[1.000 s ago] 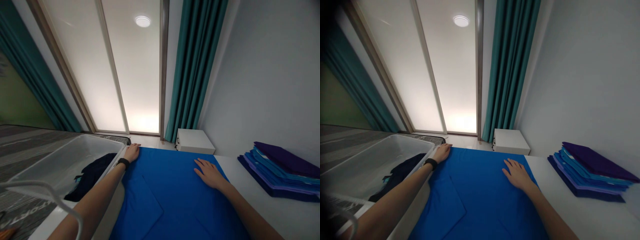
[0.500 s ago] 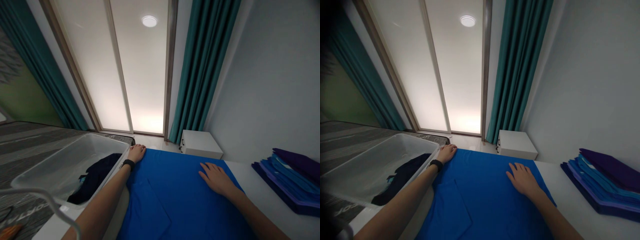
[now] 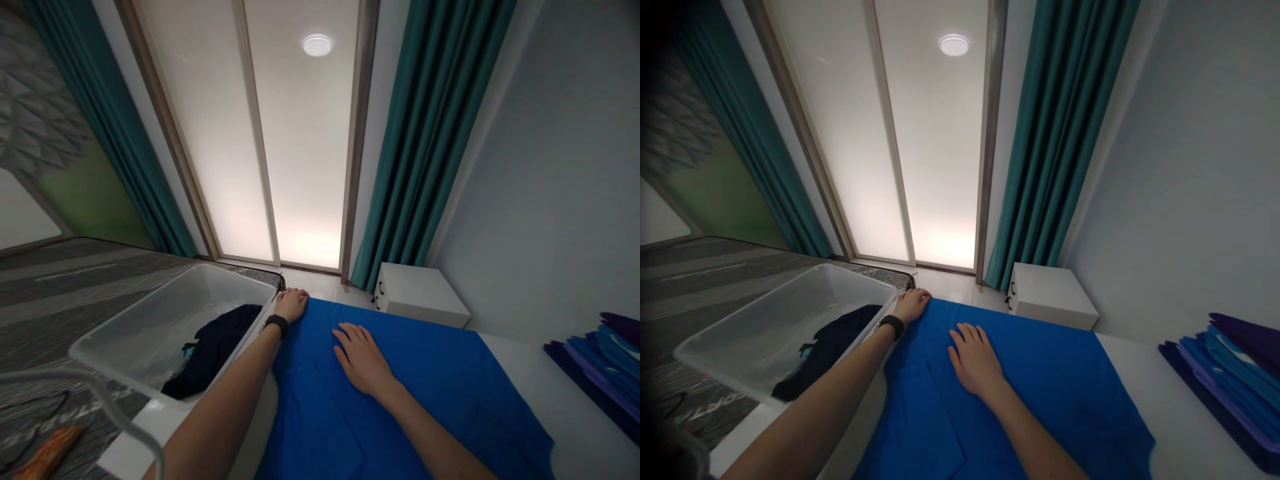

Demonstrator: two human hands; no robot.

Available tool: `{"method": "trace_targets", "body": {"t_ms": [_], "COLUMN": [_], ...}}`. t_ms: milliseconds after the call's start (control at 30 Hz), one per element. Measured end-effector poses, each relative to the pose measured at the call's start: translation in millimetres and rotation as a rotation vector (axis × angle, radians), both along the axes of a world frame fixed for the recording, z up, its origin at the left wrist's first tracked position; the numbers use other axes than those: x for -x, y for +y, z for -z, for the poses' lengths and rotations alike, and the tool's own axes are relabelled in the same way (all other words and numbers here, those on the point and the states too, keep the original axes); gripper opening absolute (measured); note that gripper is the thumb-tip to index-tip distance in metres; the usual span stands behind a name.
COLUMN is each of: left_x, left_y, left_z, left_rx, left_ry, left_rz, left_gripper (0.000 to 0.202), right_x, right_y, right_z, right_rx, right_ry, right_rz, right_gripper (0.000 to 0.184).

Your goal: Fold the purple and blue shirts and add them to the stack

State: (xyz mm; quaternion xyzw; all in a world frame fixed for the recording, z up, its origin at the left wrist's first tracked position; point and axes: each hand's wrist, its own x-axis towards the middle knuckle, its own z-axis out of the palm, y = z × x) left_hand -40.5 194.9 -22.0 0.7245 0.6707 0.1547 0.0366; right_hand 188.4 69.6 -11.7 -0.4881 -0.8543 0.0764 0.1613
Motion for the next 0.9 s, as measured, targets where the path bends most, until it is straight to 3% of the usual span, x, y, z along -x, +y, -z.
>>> {"method": "trace_targets", "body": {"t_ms": [167, 333, 467, 633, 767, 833, 900], "left_x": [-3.8, -11.5, -20.2, -23.1, -25.3, -26.1, -24.4], "left_y": [9.9, -1.9, -29.2, -85.0, -124.4, -129.9, -121.9], "left_z": [0.7, -2.7, -9.6, -25.4, -33.8, -36.9, -40.5], "left_rx": [0.005, -0.074, -0.147, -0.185, -0.055, 0.009, 0.019], "left_ry": [-0.065, -0.119, -0.148, -0.130, 0.027, 0.045, -0.016], "left_rz": [-0.044, -0.034, 0.032, 0.224, 0.372, 0.405, 0.346], "left_gripper": [0.021, 0.021, 0.021, 0.019, 0.017, 0.016, 0.016], "right_x": [-4.0, -3.1, -3.6, -4.2, -4.3, -4.3, -4.2], "right_y": [1.8, 2.3, 1.5, 1.4, 1.6, 1.3, 0.6], "right_z": [3.7, 4.5, 3.3, 3.5, 2.8, 1.1, -1.2], "right_rx": [-0.011, -0.022, -0.029, -0.040, -0.053, -0.054, -0.060], "right_ry": [0.008, 0.012, 0.010, 0.017, 0.042, 0.061, 0.083], "right_rz": [-0.005, -0.011, -0.013, -0.010, -0.008, -0.003, -0.001], "right_gripper": [0.047, 0.046, 0.045, 0.042, 0.039, 0.038, 0.036]}}
